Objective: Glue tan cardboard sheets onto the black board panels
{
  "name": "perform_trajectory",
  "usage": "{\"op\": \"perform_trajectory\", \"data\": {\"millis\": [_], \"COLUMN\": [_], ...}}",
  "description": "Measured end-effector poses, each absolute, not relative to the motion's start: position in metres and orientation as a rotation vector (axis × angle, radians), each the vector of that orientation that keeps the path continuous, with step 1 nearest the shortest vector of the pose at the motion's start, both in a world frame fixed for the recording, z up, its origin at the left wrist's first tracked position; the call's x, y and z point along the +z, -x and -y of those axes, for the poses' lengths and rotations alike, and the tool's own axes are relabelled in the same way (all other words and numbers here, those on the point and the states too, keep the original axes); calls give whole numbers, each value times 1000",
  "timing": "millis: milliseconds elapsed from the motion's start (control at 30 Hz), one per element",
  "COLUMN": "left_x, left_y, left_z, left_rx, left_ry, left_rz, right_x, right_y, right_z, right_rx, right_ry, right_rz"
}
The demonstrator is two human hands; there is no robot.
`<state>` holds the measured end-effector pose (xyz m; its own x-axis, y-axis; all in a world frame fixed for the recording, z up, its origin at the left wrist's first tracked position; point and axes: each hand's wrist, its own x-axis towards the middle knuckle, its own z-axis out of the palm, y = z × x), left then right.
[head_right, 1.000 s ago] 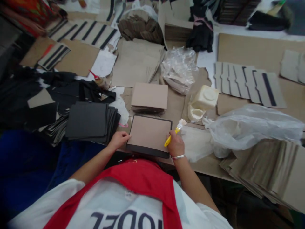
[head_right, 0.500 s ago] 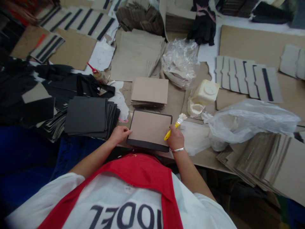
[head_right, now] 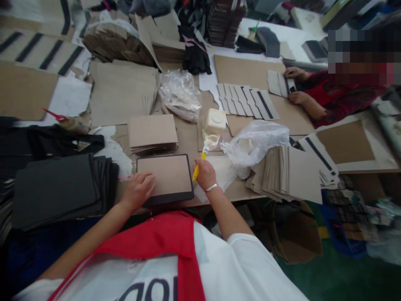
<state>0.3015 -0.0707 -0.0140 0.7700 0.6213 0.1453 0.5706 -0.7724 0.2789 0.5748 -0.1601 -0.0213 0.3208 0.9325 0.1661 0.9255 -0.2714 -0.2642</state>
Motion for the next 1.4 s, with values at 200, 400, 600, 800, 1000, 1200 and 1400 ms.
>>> {"op": "perform_trajectory", "data": {"millis": [200, 400, 600, 800, 1000, 1200, 1400], "left_x": [-44, -57, -58, -61, -61, -56, -52], "left_y": [-344, -346, -345, -343, -342, -340, -341], "left_z": [81, 83, 88, 90, 90, 89, 91], "left_rx": [346, 299, 414, 506, 462, 438, 425], "left_ry": [-2772, -2781, -2815, -2769, -2731, -2741, -2758], "left_rz": [-580, -618, -697, -693, -706, -702, -692], "right_x": [-42, -41, 16, 20, -2, -1, 24], "right_y": [-558, -546, -538, -482, -474, -541, -578], "right_z": [152, 147, 132, 73, 53, 91, 135], "right_rx": [24, 115, 656, 1096, 1041, 917, 809], "right_ry": [1937, 1763, 1751, 1651, 1764, 1931, 1950], "right_rz": [1783, 1955, 1295, 1046, 1171, 1005, 799]}}
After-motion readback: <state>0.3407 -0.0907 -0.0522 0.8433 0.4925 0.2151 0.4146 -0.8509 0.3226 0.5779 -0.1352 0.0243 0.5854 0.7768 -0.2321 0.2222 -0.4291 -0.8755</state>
